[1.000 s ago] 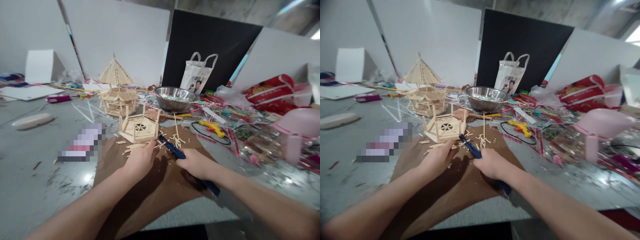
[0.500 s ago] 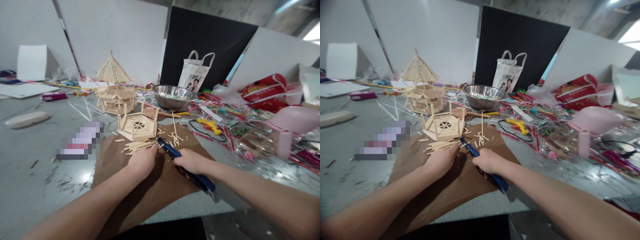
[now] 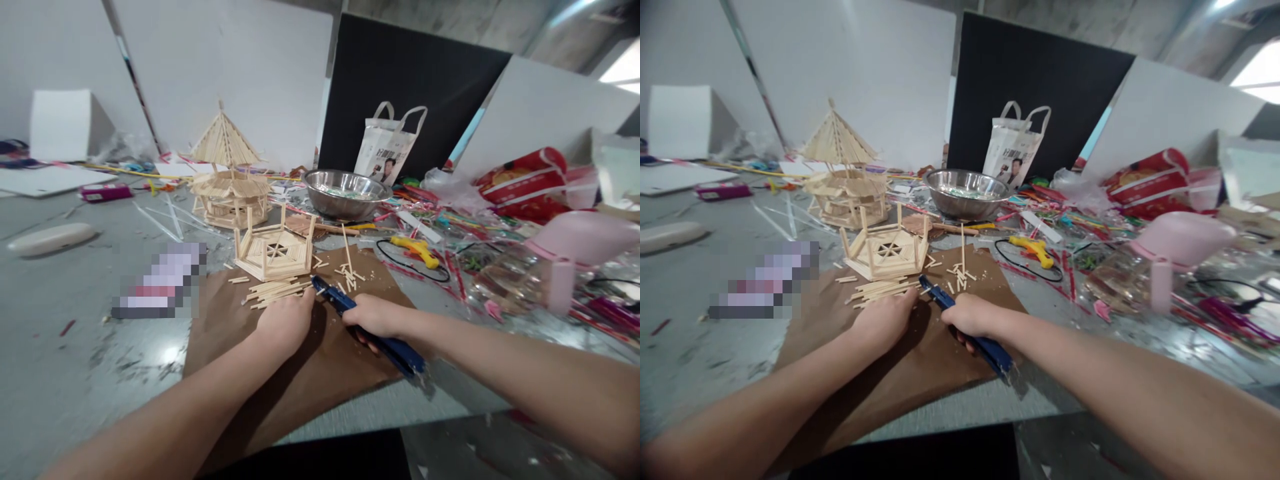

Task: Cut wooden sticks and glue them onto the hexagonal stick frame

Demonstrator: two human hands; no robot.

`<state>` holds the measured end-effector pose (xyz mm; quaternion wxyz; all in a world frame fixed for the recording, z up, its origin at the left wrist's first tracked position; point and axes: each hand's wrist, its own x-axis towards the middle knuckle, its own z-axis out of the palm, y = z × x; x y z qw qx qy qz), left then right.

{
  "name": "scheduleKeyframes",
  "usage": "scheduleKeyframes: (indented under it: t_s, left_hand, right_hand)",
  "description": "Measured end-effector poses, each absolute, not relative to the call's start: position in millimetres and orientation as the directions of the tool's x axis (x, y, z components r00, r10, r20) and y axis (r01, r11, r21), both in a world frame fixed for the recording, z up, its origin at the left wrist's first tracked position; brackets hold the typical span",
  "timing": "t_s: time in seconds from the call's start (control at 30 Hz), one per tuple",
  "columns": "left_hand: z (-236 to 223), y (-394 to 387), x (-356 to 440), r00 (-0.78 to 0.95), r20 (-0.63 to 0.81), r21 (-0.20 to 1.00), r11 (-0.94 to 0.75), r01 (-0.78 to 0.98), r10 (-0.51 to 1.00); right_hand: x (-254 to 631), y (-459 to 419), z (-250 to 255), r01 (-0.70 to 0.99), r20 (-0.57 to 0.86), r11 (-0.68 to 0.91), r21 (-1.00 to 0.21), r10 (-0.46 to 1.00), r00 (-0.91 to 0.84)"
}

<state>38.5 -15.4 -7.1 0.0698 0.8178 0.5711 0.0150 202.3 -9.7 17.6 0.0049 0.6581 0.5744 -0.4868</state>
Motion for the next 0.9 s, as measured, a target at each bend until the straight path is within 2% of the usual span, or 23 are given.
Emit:
scheduleKeyframes:
  t_s: [0.57, 0.77, 0.9]
  left_hand:
    - [-8.2, -16.2, 39.2, 0.353, -0.022, 0.134, -0.347, 0.928, 0.935]
    - [-10.9, -15.8, 38.9, 0.329, -0.030, 0.113, -0.324, 0.939, 0.944]
    - [-12.7, -14.8, 37.7, 0.342, -0.013, 0.126, -0.338, 0.933, 0.940]
  right_hand:
    - [202.5, -10.7, 14.8, 0.790, -0.623, -0.295, -0.538, 0.771, -0.137]
    - [198.9, -14.2, 12.9, 0.842, -0.555, -0.248, -0.478, 0.829, -0.071]
    - [197.3, -16.3, 11.9, 0.814, -0.579, -0.296, -0.501, 0.813, -0.061]
